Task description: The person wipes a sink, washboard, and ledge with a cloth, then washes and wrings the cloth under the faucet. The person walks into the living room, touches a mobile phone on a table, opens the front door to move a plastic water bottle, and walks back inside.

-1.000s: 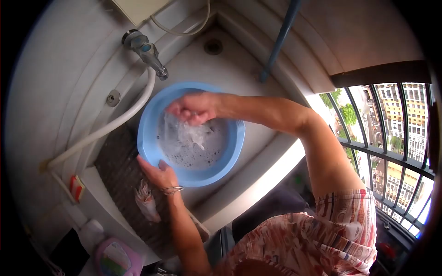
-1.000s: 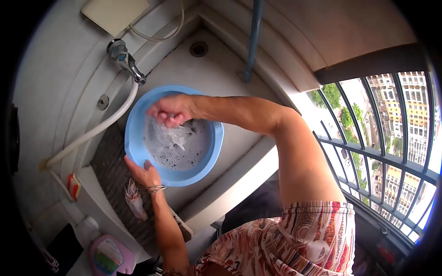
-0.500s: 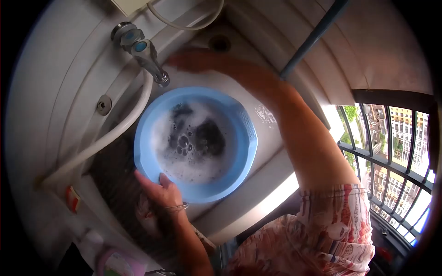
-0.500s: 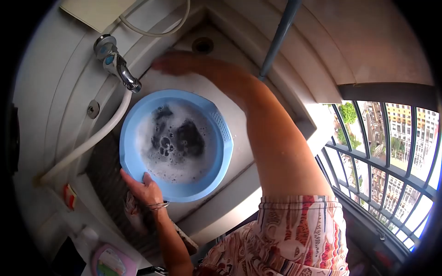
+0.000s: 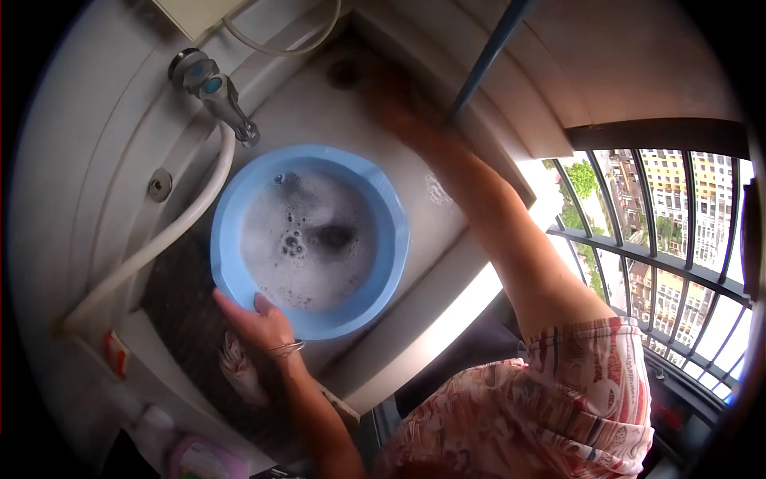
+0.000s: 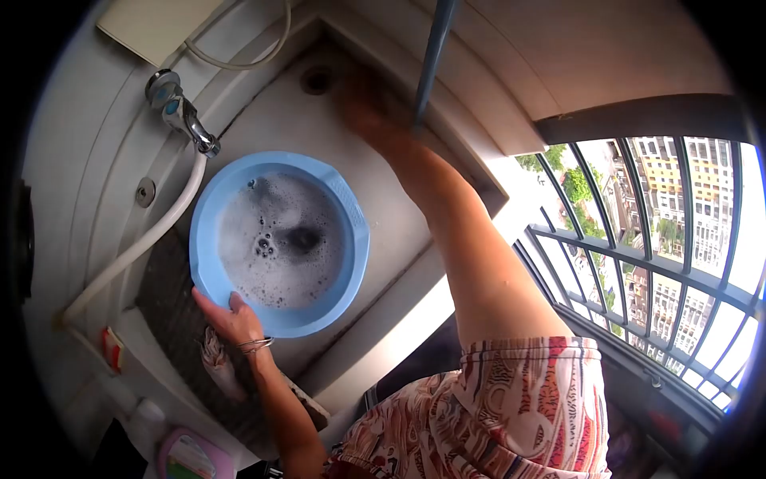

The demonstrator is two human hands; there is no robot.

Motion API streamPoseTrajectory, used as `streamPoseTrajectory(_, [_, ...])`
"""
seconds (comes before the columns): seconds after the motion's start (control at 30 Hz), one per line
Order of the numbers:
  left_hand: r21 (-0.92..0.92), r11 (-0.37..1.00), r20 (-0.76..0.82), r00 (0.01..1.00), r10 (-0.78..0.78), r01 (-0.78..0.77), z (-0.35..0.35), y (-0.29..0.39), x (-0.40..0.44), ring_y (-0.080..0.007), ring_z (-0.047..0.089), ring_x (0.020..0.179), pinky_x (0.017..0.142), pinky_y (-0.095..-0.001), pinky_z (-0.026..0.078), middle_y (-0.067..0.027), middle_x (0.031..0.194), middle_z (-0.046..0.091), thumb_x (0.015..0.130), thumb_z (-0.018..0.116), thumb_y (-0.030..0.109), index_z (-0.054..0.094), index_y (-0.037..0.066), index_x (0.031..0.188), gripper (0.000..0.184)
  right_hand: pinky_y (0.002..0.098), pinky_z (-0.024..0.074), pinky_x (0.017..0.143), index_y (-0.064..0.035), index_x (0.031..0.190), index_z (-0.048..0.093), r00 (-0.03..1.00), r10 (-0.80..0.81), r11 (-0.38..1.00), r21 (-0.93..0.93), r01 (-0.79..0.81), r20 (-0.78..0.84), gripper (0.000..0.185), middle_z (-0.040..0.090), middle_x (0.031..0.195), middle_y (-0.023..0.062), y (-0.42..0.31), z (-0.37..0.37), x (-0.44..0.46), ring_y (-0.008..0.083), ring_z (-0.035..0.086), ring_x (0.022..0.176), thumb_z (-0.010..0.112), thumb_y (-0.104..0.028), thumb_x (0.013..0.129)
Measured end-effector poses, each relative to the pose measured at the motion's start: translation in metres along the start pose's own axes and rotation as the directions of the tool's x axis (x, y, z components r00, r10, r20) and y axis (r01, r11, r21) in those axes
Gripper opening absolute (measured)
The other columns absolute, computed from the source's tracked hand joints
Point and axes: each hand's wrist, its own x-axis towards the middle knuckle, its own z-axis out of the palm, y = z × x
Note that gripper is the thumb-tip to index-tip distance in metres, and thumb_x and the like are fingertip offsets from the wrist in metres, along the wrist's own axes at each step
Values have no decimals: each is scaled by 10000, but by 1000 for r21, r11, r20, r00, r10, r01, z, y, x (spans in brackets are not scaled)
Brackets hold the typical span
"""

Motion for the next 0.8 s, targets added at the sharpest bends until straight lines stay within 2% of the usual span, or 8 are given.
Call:
streamPoseTrajectory(0.1, [-1,999,-36,998,42,-42,4,-2,4,-376,360,1177,991,-399,274,-271,1262,356,731,518,-32,239,-25,1312,644,384,337,933,-41,1126,498,998,37,996,-81,-33,44,353,479,1154,164,1,6,-59,282,438,1076,464,-220,825])
streamPoseTrajectory(0.17, [5,1000,-6,1000,-11,11,2,2,4,-380,365,1172,991,-405,270,-276,1257,358,729,513,-38,229,-24,1315,652,388,324,943,-34,1138,480,998,31,995,-92,-26,49,372,465,1165,171,2,4,-60,291,421,1091,470,-225,819])
streamPoseTrajectory(0.37, [-17,997,18,997,-73,73,1,13,2,-372,381,1167,978,-402,292,-265,1289,333,734,497,-50,218,-19,1320,650,401,287,974,-13,1174,425,989,136,991,1,-137,-48,441,423,1197,191,-6,-5,56,317,368,1137,488,-240,802])
streamPoseTrajectory(0.4, [23,998,20,998,-56,56,1,8,3,-384,400,1141,967,-408,309,-279,1239,374,743,520,-33,209,-13,1325,660,403,281,979,-9,1180,416,986,156,988,18,-156,-51,453,416,1203,194,-9,-6,73,322,359,1145,491,-243,799])
streamPoseTrajectory(0.53, [68,998,17,1000,-8,6,-2,9,0,-378,400,1143,967,-410,309,-274,1237,379,743,520,-34,218,-14,1321,653,411,256,1000,5,1204,380,984,173,984,54,-172,-28,505,388,1224,208,-22,0,89,340,324,1175,503,-252,788])
streamPoseTrajectory(0.6, [26,999,10,999,-37,37,0,8,2,-378,394,1151,971,-410,304,-273,1250,368,745,516,-23,238,-20,1311,630,415,244,1010,12,1216,362,988,151,984,89,-152,19,531,375,1235,215,-36,-2,76,349,307,1191,509,-257,782])
streamPoseTrajectory(0.73, [22,1000,13,1000,-21,21,0,5,3,-385,387,1153,975,-412,296,-274,1247,371,749,512,-6,259,-25,1300,607,424,219,1030,26,1240,325,979,83,983,144,-112,188,587,347,1257,228,-64,-8,-12,366,272,1221,521,-267,771])
streamPoseTrajectory(0.8, [13,1000,2,1000,18,-18,0,3,6,-385,387,1151,977,-414,293,-274,1240,379,735,514,6,266,-34,1292,612,419,193,1044,32,1253,298,984,-6,995,101,-12,176,621,308,1289,231,-54,-6,-72,362,239,1242,532,-265,760])
